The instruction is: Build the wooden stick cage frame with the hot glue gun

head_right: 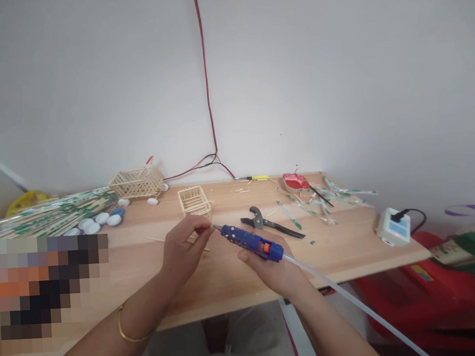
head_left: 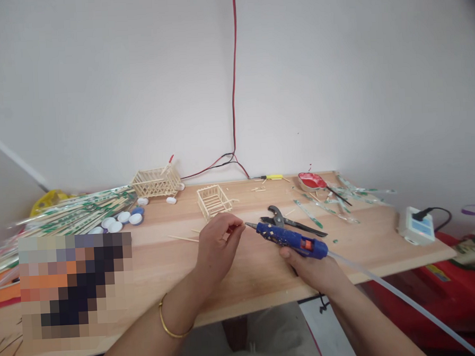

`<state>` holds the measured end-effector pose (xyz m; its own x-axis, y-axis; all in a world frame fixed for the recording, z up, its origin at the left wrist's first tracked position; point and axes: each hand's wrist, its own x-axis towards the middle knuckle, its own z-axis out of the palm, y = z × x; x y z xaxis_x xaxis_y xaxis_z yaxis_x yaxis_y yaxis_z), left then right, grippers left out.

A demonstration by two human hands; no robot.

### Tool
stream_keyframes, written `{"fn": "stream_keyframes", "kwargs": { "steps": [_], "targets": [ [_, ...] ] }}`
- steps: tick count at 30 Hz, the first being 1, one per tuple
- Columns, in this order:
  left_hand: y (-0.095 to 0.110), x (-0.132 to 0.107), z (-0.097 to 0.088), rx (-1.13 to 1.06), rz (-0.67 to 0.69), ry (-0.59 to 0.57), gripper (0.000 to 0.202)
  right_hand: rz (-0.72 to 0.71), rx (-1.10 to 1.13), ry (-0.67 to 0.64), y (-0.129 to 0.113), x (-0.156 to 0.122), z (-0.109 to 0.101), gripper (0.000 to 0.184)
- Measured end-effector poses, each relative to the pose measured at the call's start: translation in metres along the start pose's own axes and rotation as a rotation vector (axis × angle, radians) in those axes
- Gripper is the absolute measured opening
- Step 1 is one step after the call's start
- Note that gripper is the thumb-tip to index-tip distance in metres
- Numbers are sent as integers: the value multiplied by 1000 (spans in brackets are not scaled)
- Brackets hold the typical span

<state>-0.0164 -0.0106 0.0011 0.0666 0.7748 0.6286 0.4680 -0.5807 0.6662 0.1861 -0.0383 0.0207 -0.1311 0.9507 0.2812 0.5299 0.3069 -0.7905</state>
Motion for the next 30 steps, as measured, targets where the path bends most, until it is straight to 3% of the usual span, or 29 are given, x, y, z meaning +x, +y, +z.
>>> {"fn": "stream_keyframes", "kwargs": {
  "steps": [8, 17, 23, 27, 30],
  "targets": [
    [0, 1, 0, 3, 7, 4, 6, 23, -14, -11, 3, 0, 1, 33],
    [-1, 1, 0, 14, 1, 0, 6, -151, -90, -14, 9, 2, -2, 38],
    [-1, 1, 0, 48, -15, -13, 6, -78, -43, 51, 9, 4, -9, 35],
    [-4, 5, -5, 84, -50, 41, 6, 24, -292, 192, 14, 33, -29, 33],
    [-8, 11, -12, 105, -104, 131, 5, 12, -542, 112, 31, 62, -42, 32]
  ]
}}
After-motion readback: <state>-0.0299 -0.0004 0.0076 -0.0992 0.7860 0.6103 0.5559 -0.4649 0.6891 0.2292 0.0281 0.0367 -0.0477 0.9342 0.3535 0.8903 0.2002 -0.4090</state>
